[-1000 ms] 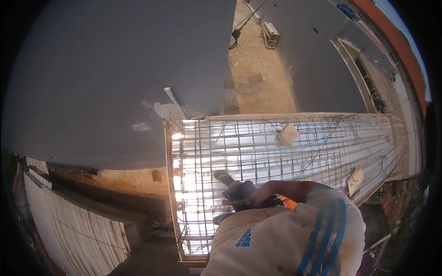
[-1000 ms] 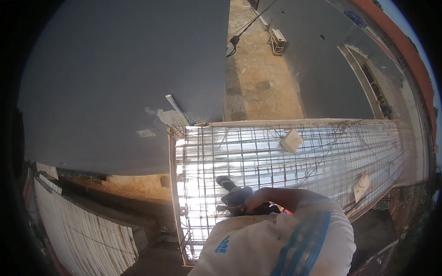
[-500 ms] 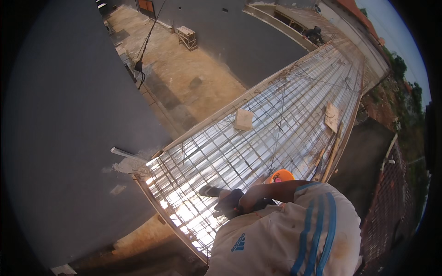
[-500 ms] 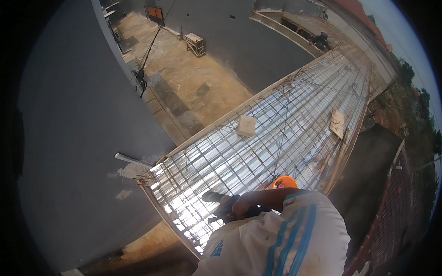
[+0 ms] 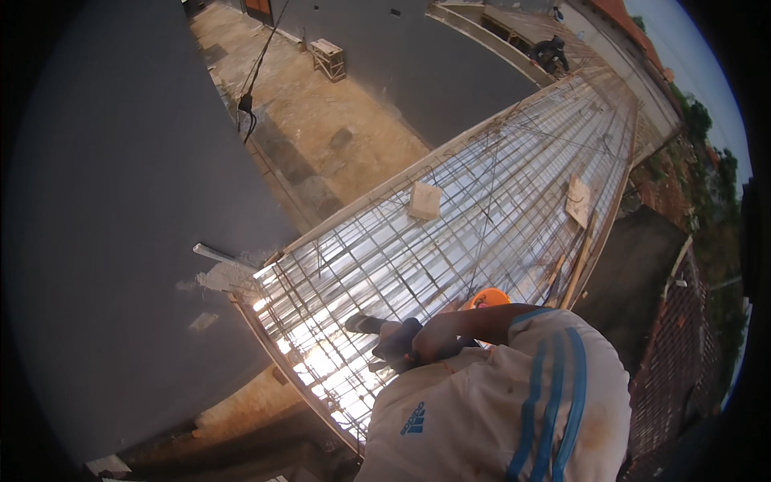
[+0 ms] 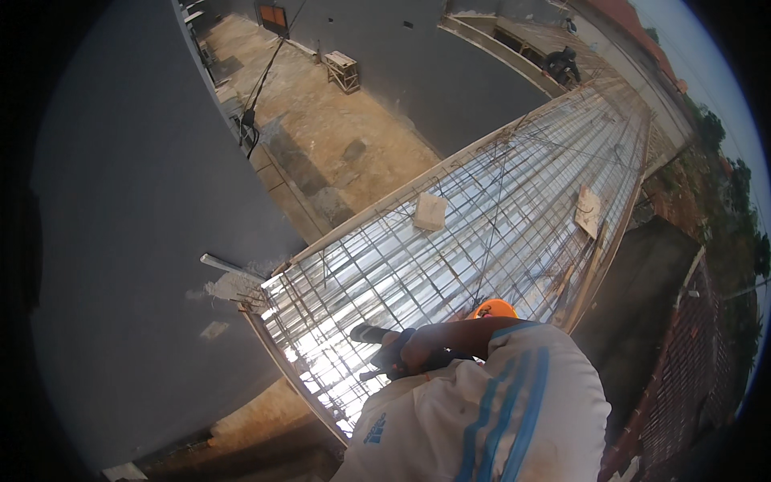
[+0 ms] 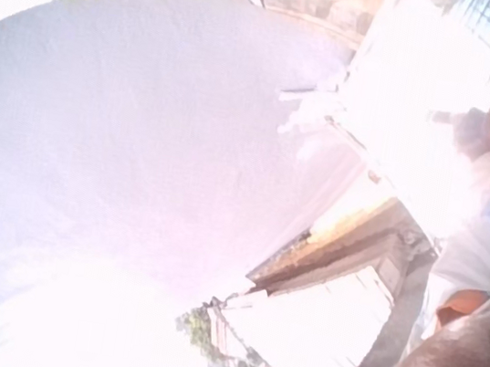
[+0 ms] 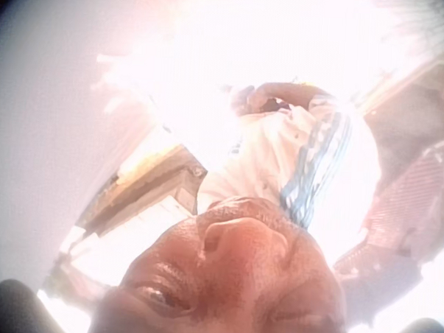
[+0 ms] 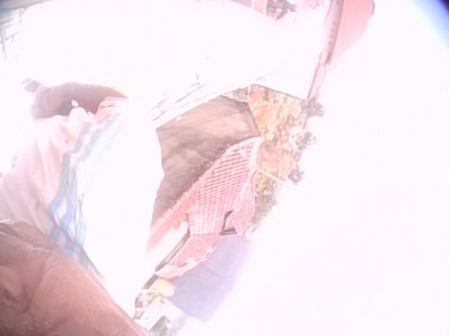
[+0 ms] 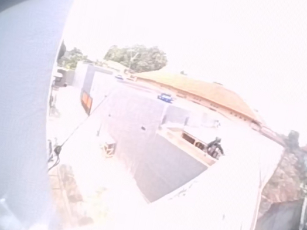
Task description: The person is assembling a metal grid structure on a rooftop. They use pliers to bend and secure metal rods into a grid pattern, repeatedly adjusting and tightening the connections.
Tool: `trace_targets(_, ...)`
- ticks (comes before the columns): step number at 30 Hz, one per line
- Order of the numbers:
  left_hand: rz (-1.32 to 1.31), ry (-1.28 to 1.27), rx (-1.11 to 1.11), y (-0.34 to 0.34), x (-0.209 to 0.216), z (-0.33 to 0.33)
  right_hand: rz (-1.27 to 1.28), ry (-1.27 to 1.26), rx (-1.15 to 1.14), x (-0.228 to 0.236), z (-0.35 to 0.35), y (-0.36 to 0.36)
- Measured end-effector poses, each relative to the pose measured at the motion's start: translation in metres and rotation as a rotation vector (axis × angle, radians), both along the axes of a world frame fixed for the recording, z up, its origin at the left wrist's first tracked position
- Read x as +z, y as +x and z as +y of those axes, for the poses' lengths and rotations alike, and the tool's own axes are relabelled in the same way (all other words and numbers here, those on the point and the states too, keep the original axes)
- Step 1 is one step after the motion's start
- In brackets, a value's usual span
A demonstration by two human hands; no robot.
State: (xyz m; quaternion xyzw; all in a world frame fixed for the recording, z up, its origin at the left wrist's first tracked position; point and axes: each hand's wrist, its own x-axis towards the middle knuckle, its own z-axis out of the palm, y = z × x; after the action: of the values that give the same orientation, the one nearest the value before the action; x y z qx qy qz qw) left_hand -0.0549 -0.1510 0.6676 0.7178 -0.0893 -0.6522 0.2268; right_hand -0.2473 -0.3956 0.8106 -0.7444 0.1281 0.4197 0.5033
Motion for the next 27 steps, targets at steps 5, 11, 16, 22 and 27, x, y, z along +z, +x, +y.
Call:
trace_targets(5,-0.004,-0.004,-0.008,-0.006,-0.001,0.011,-0.047,-0.046,-0.019,-0.006,0.011,0.01)
trace_targets(11,-0.023,-0.014,-0.003,-0.014,0.0,0.026,-0.065,-0.069,0.005,-0.001,0.024,-0.004)
trace_targets(16,-0.036,-0.022,-0.006,-0.02,0.001,0.038,-0.069,-0.072,0.005,0.006,0.038,-0.019)
trace_targets(22,-0.046,-0.018,0.013,-0.029,-0.002,0.057,-0.078,-0.073,0.008,0.006,0.049,-0.031)
trace_targets(27,-0.04,-0.024,0.055,-0.04,-0.004,0.086,-0.072,-0.084,0.02,0.001,0.058,-0.035)
